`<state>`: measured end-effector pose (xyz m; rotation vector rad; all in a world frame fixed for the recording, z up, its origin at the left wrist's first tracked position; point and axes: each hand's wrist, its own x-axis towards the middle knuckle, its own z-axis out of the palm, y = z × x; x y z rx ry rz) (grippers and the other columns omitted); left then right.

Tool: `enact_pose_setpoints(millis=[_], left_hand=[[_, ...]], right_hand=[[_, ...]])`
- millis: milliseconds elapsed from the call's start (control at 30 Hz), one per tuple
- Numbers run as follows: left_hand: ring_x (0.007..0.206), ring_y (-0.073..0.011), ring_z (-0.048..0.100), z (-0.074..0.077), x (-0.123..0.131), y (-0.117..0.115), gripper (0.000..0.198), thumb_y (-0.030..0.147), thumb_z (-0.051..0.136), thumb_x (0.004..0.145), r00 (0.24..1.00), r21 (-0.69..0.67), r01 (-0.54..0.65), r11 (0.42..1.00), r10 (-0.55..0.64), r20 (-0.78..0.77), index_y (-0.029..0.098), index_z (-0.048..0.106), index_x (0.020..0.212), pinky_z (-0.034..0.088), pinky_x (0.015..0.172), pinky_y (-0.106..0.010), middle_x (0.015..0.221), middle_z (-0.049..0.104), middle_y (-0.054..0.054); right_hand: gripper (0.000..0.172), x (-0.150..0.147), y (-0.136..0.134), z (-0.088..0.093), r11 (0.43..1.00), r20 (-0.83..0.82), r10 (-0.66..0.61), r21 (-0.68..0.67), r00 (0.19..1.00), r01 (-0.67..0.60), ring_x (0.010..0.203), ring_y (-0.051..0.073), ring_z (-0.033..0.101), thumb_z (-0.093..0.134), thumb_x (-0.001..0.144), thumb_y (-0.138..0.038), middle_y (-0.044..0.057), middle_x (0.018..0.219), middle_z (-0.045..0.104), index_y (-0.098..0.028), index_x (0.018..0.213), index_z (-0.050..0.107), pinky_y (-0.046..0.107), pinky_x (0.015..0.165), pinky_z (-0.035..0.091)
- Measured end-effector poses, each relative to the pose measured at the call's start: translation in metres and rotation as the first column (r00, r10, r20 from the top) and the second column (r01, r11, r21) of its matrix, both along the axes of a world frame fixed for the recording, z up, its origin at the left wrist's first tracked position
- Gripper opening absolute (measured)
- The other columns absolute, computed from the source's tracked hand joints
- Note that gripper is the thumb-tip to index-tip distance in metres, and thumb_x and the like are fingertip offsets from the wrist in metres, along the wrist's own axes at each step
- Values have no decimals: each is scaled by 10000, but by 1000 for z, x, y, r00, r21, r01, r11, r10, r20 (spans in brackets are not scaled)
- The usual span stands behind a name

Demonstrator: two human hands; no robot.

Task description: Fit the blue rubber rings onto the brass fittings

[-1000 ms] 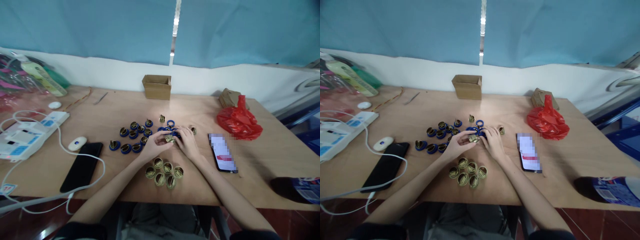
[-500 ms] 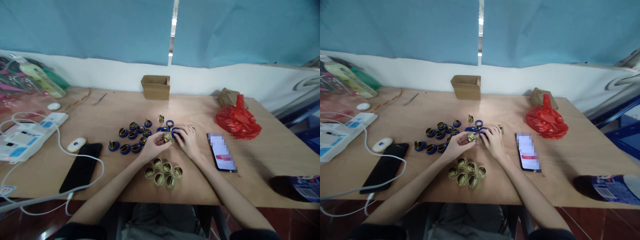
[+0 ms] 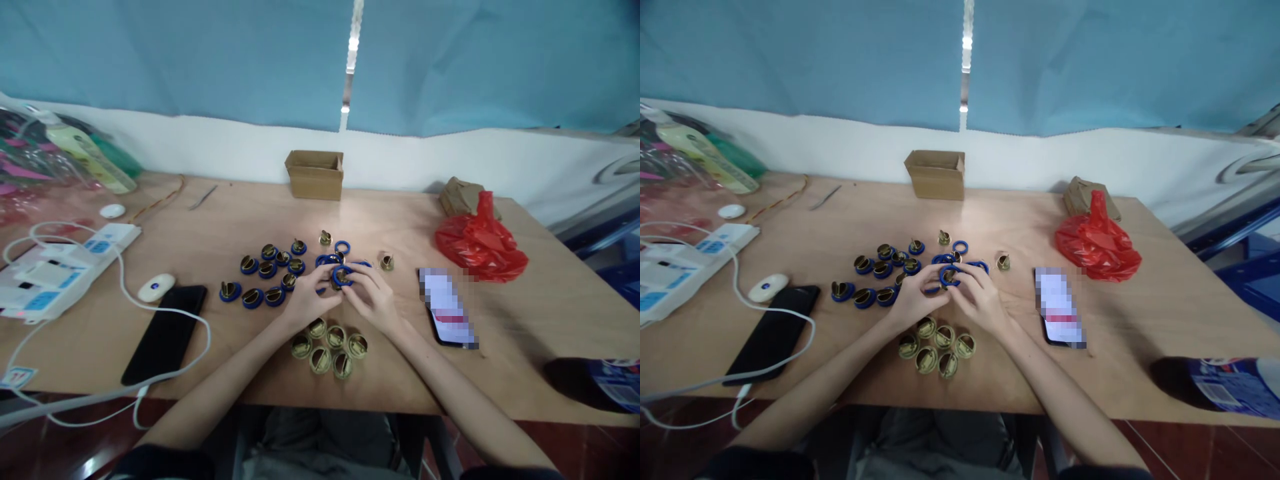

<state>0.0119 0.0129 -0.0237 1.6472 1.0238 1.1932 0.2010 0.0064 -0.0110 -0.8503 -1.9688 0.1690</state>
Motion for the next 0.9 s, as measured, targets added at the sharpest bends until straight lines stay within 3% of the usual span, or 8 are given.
enact_pose_setpoints(millis=[200,333,533,900], left_hand=[[987,-201,769,2,3,3,533,155,747,787,960,-135,94,986,-54,274,181,593,1297,642,871,-311,1262,724,-127],[1030,-213,761,5,1,5,638,191,820,751,917,-227,144,963,-43,397,200,561,1334,617,957,-353,1434,614,-160],[1134,-272,725,10,-2,8,726,194,892,673,885,-389,212,897,-7,466,129,577,1324,572,1032,-411,1215,746,-168],[1116,-253,731,11,-3,9,652,225,891,696,810,-431,262,863,47,585,143,613,1280,537,1040,-379,1145,778,-136]], right_hand=[[378,-2,3,-5,995,-13,-20,-102,1000,19,1114,259,694,642,966,-274,125,1205,706,-220,1326,541,459,956,597],[386,-2,2,-4,996,-8,-21,-88,1000,21,1154,268,681,629,970,-259,127,1247,695,-226,1342,533,474,980,587],[374,-3,0,1,997,-24,-55,-58,998,54,1155,275,675,623,971,-240,126,1228,696,-235,1338,555,486,968,596],[266,-4,-4,3,999,-27,-48,-23,998,48,1142,262,660,659,949,-216,104,1185,661,-247,1209,612,485,992,575]])
